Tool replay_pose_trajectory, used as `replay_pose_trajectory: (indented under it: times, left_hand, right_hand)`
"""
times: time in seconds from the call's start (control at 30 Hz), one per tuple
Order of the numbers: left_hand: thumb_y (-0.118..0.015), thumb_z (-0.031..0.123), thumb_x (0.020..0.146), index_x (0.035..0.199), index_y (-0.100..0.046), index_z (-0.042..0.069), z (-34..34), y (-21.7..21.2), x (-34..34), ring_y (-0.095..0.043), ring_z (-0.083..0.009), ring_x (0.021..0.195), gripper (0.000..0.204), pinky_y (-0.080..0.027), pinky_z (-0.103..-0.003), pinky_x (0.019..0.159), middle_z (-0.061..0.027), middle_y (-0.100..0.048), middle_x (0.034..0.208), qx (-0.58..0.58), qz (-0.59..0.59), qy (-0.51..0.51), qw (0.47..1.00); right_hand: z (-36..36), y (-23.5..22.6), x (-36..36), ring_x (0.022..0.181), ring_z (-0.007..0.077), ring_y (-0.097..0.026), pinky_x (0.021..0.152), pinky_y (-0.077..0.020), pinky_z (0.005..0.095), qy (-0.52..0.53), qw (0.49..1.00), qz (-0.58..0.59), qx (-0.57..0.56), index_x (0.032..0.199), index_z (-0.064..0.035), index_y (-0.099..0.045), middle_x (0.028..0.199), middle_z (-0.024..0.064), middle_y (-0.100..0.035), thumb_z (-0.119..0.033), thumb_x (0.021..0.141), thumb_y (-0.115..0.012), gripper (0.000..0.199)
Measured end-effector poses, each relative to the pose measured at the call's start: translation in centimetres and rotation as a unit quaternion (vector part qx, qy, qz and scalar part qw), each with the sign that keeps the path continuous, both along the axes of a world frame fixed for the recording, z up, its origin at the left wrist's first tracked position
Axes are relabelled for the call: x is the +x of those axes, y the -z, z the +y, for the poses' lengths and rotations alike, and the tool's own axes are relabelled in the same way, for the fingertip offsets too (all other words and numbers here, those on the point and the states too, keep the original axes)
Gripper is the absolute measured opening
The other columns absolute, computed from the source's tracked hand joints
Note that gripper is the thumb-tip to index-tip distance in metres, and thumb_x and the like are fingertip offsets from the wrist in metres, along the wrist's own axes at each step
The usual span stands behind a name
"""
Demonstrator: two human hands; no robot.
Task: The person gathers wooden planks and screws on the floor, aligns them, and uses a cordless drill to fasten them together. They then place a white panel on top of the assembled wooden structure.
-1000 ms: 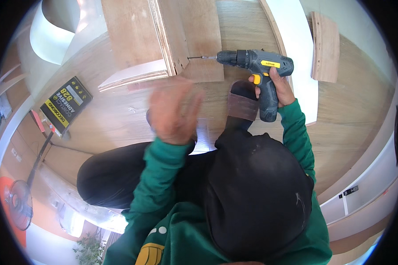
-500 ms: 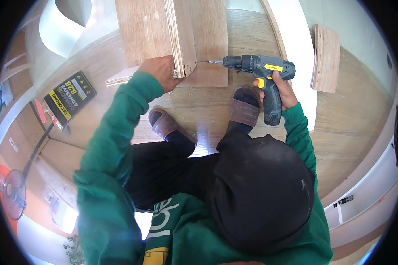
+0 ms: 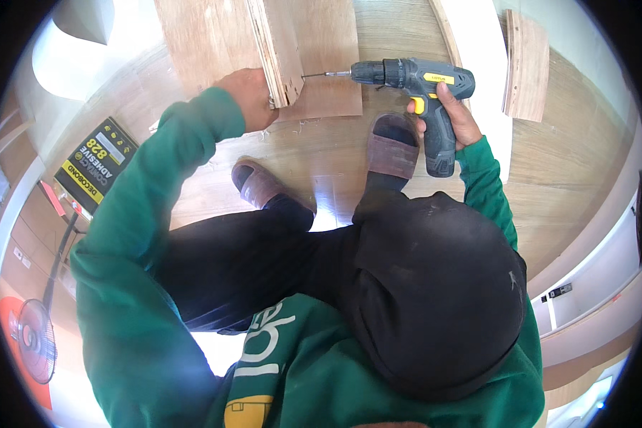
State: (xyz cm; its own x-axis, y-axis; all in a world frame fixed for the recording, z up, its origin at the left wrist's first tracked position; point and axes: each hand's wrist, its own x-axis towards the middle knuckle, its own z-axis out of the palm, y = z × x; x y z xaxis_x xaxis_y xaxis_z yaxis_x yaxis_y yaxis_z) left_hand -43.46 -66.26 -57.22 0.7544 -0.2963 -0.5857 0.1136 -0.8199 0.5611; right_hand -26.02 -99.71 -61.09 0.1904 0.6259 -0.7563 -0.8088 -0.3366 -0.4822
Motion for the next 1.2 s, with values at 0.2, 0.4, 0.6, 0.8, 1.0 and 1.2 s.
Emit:
replay_pose_trajectory:
  times: [0.2,0.4,0.6,0.8,1.0,1.2]
  left_hand:
    - [-0.064,0.018,0.077,0.112,-0.065,0.009,0.0,-0.3,0.1,-0.065,-0.0421,0.086,0.036,-0.055,-0.047,0.078,-0.0239,-0.066,0.094,0.003,0.009,-0.012,1.000]
    - [-0.067,0.022,0.078,0.108,-0.065,0.009,0.1,2.3,-1.3,-0.066,-0.0385,0.080,0.032,-0.056,-0.044,0.072,-0.0202,-0.067,0.088,0.070,-0.067,-0.025,0.995]
    - [-0.068,0.047,0.077,0.072,-0.070,0.000,-1.2,0.2,0.0,-0.066,-0.0421,0.072,0.048,-0.055,-0.046,0.070,-0.0252,-0.066,0.074,0.181,-0.069,-0.088,0.977]
    - [-0.068,0.048,0.080,0.075,-0.071,0.002,-2.4,-2.1,-1.5,-0.068,-0.0387,0.075,0.047,-0.055,-0.046,0.069,-0.0225,-0.068,0.077,0.236,-0.130,-0.114,0.956]
    - [-0.070,0.049,0.079,0.081,-0.065,0.002,-3.4,-1.0,-2.5,-0.068,-0.0348,0.076,0.048,-0.053,-0.045,0.067,-0.0187,-0.067,0.080,0.271,-0.199,-0.149,0.930]
    - [-0.073,0.053,0.075,0.082,-0.061,0.002,-3.9,-0.3,-2.9,-0.067,-0.0339,0.075,0.053,-0.052,-0.045,0.067,-0.0174,-0.066,0.078,0.282,-0.228,-0.175,0.915]
  right_hand:
    - [-0.1,0.5,-0.4,0.064,0.0127,-0.067,0.055,-0.0594,0.0272,0.016,0.999,0.028,0.020,0.119,-0.0044,-0.053,0.091,0.0111,-0.069,-0.051,0.095,-0.055,0.052]
    - [-0.2,0.7,-0.9,0.063,0.0133,-0.066,0.054,-0.0582,0.0263,0.015,0.999,0.038,0.023,0.126,-0.0035,-0.051,0.096,0.0120,-0.068,-0.052,0.096,-0.052,0.057]
    - [-1.2,1.0,0.1,0.066,0.0122,-0.062,0.056,-0.0561,0.0230,-0.058,0.997,0.008,0.047,0.124,0.0002,-0.051,0.093,0.0105,-0.066,-0.055,0.098,-0.046,0.061]
    - [-1.3,2.8,0.2,0.072,0.0149,-0.061,0.065,-0.0577,0.0288,-0.037,0.993,0.015,0.107,0.135,-0.0031,-0.043,0.114,0.0158,-0.064,-0.050,0.100,-0.046,0.058]
    - [-2.0,3.8,0.1,0.074,0.0161,-0.060,0.065,-0.0552,0.0308,-0.021,0.992,0.035,0.120,0.134,-0.0023,-0.045,0.116,0.0153,-0.064,-0.047,0.101,-0.046,0.056]
    - [-1.8,4.1,-0.5,0.074,0.0148,-0.059,0.064,-0.0568,0.0285,-0.034,0.991,-0.002,0.126,0.137,-0.0031,-0.043,0.117,0.0145,-0.063,-0.050,0.101,-0.043,0.059]
